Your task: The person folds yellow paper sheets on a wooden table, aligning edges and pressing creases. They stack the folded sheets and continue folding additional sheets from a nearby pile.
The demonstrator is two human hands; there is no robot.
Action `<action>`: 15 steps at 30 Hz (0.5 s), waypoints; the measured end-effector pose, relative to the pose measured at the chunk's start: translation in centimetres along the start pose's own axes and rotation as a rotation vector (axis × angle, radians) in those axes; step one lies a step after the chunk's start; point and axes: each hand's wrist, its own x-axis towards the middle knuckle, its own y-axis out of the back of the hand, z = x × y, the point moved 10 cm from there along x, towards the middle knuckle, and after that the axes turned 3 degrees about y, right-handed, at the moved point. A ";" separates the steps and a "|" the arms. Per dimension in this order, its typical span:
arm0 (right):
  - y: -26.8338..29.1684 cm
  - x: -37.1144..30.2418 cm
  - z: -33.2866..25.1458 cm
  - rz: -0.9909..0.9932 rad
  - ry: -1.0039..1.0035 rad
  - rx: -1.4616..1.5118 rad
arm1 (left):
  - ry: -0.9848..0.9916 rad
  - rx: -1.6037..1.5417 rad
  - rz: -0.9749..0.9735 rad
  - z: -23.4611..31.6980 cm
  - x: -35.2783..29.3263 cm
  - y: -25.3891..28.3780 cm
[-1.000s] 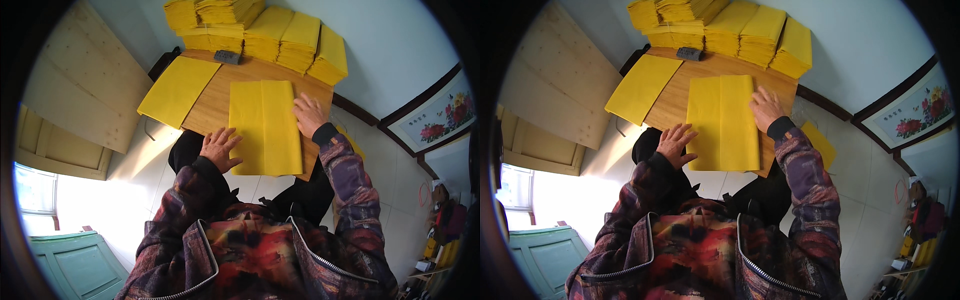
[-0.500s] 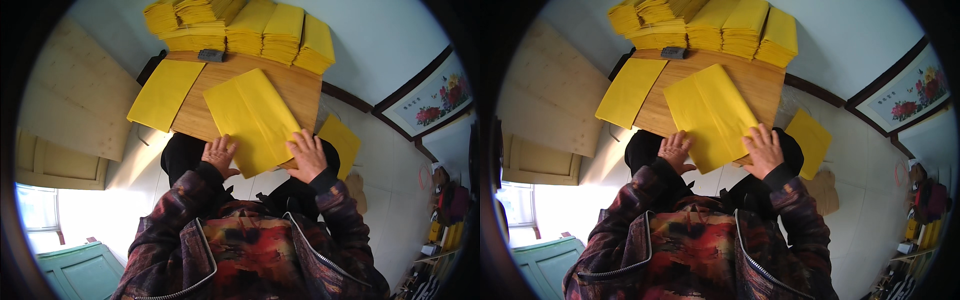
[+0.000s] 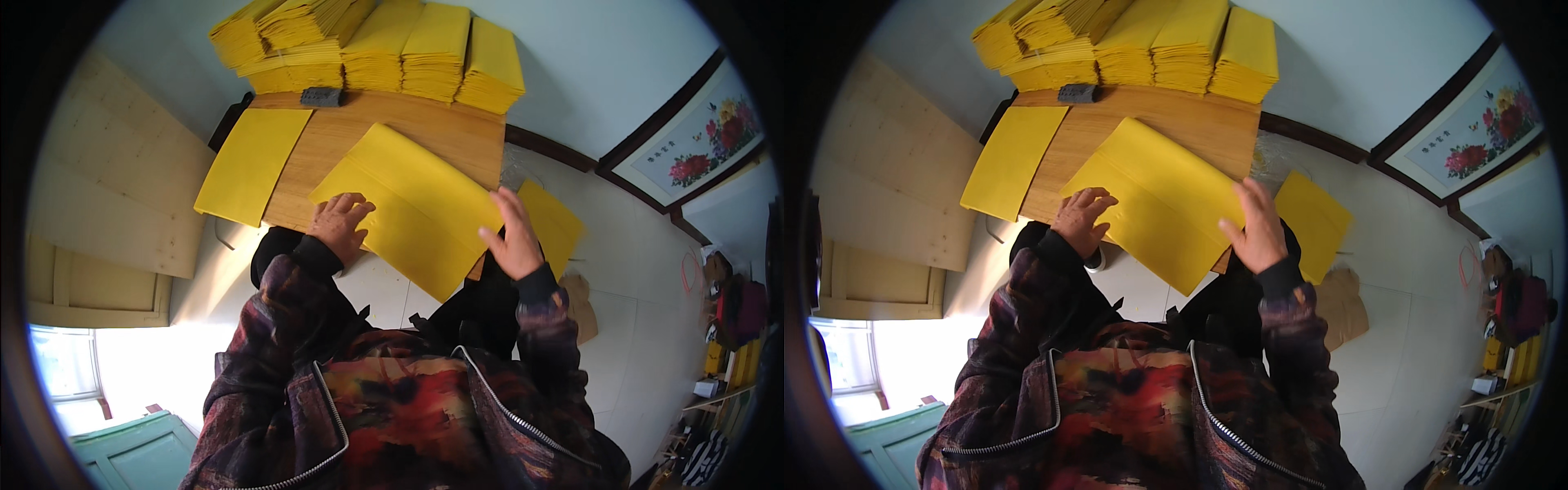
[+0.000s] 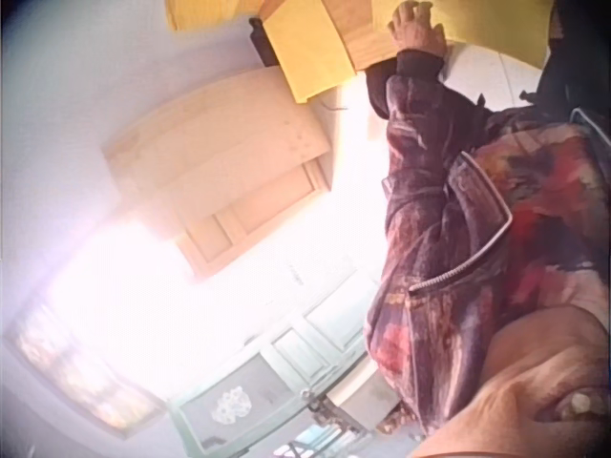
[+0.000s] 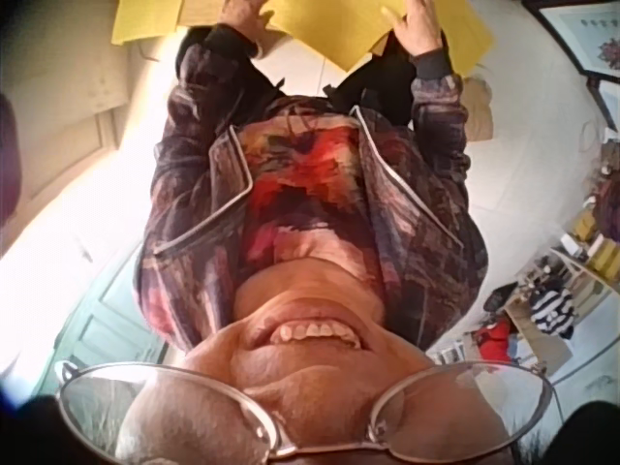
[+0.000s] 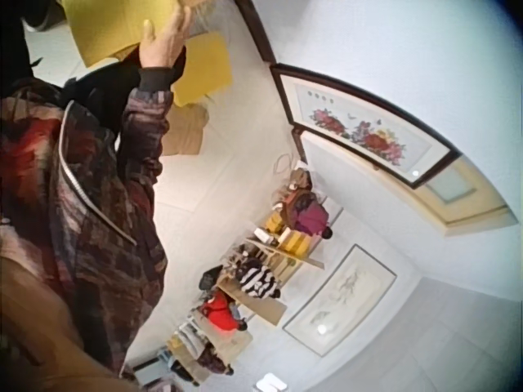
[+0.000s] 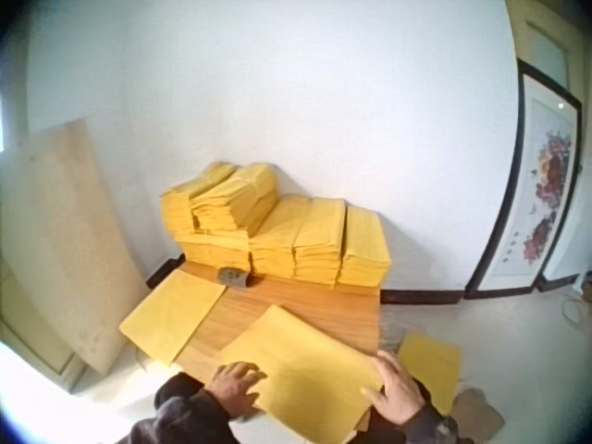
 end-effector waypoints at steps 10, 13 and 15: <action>-6.5 2.6 2.9 -0.238 -0.112 -0.280 | -0.075 -0.026 -0.051 1.0 0.8 -5.6; -6.6 2.0 2.2 -0.254 -0.127 -0.376 | -0.067 -0.025 -0.050 0.8 0.6 -5.8; -6.5 2.0 1.9 -0.251 -0.119 -0.417 | -0.061 -0.016 -0.053 0.7 0.6 -5.8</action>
